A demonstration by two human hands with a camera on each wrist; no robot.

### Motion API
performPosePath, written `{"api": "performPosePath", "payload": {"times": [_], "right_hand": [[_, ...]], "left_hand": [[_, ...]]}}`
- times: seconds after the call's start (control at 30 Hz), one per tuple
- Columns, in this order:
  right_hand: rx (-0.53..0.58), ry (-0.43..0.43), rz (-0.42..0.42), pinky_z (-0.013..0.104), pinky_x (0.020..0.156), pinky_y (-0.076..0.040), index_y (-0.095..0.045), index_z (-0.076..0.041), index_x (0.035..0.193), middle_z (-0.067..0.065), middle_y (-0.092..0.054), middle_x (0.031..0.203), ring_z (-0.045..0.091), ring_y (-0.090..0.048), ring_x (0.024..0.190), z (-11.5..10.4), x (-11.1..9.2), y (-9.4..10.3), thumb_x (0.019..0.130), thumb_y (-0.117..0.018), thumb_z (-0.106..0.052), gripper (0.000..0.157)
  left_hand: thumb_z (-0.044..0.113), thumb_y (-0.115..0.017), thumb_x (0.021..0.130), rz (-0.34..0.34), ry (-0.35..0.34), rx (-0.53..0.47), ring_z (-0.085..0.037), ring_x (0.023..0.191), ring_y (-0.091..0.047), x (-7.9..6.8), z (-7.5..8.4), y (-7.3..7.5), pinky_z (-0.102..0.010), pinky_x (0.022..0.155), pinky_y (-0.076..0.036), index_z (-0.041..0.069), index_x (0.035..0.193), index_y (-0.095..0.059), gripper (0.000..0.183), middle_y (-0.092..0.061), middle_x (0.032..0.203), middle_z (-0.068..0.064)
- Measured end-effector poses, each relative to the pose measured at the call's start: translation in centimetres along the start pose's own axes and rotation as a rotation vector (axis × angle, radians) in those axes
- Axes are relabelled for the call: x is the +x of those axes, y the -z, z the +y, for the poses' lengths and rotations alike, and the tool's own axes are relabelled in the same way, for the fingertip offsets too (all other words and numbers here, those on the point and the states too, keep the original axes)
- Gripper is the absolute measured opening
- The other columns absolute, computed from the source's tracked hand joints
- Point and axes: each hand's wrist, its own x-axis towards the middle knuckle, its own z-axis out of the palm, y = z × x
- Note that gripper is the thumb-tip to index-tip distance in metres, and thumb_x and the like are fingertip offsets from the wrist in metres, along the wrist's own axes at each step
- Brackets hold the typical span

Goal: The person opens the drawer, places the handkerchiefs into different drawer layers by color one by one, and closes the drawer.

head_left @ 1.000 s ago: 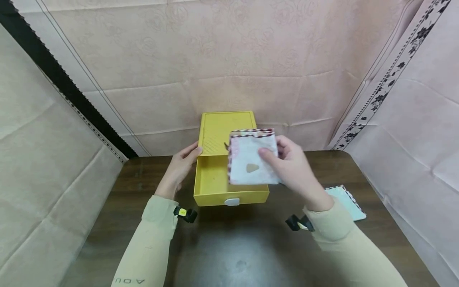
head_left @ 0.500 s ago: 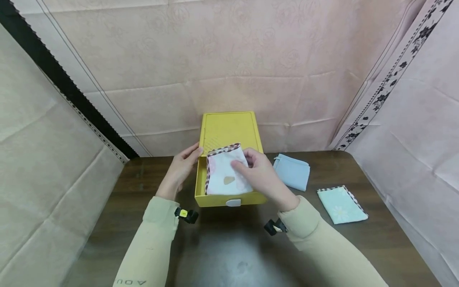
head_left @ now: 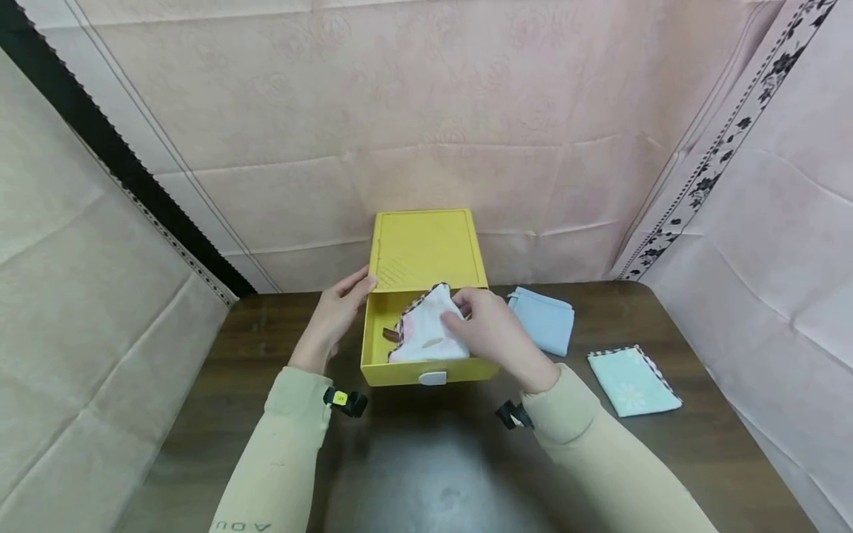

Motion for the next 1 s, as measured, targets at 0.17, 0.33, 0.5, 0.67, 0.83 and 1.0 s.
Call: {"api": "performPosePath", "payload": {"times": [0.17,0.33,0.5,0.67,0.83,1.0], "right_hand": [[-0.046,0.005,0.012,0.031,0.064,-0.046,-0.067,-0.007,0.100,0.003,-0.062,0.085,0.020,-0.054,0.074,-0.2,0.3,-0.6,0.092,-0.067,-0.026,0.020],[-0.103,-0.024,-0.006,0.032,0.058,-0.044,-0.068,-0.009,0.090,0.003,-0.060,0.072,0.021,-0.053,0.066,-0.6,0.5,-0.9,0.092,-0.068,-0.028,0.020],[-0.148,-0.017,0.024,0.031,0.057,-0.045,-0.070,-0.007,0.092,0.002,-0.061,0.073,0.020,-0.053,0.065,-0.7,0.3,-0.8,0.091,-0.069,-0.027,0.020],[-0.220,-0.028,0.092,0.033,0.066,-0.051,-0.067,-0.004,0.104,0.007,-0.065,0.085,0.021,-0.057,0.073,-0.8,0.1,-0.7,0.091,-0.070,-0.023,0.023],[-0.193,-0.060,0.111,0.037,0.076,-0.055,-0.063,-0.003,0.114,0.010,-0.066,0.098,0.023,-0.059,0.082,-0.8,-0.1,-0.5,0.089,-0.072,-0.023,0.033],[-0.070,-0.024,0.125,0.034,0.074,-0.053,-0.063,-0.007,0.117,0.004,-0.067,0.099,0.020,-0.060,0.084,-0.3,-0.4,0.1,0.089,-0.073,-0.028,0.036]], "left_hand": [[0.062,-0.064,0.084,0.000,0.000,-0.001,-0.022,0.124,-0.051,0.0,0.0,0.2,-0.045,0.102,-0.042,0.041,0.138,-0.051,0.060,-0.045,0.145,0.001],[0.062,-0.064,0.084,0.000,-0.002,-0.007,-0.022,0.123,-0.051,0.1,0.0,0.2,-0.046,0.103,-0.041,0.040,0.138,-0.052,0.059,-0.046,0.145,0.001],[0.065,-0.063,0.083,0.002,0.015,0.027,-0.021,0.124,-0.050,0.0,0.1,0.1,-0.045,0.104,-0.041,0.044,0.137,-0.051,0.059,-0.046,0.145,0.002],[0.064,-0.064,0.083,0.003,0.009,0.015,-0.021,0.124,-0.051,0.0,0.2,0.1,-0.045,0.103,-0.041,0.042,0.137,-0.052,0.059,-0.047,0.144,0.001],[0.063,-0.064,0.083,0.003,0.005,0.006,-0.022,0.123,-0.051,0.1,0.2,0.2,-0.045,0.102,-0.042,0.042,0.137,-0.052,0.059,-0.047,0.143,0.000],[0.062,-0.065,0.084,-0.005,0.000,-0.004,-0.022,0.124,-0.051,0.1,0.0,0.2,-0.045,0.102,-0.042,0.041,0.137,-0.052,0.059,-0.047,0.144,-0.001]]}}
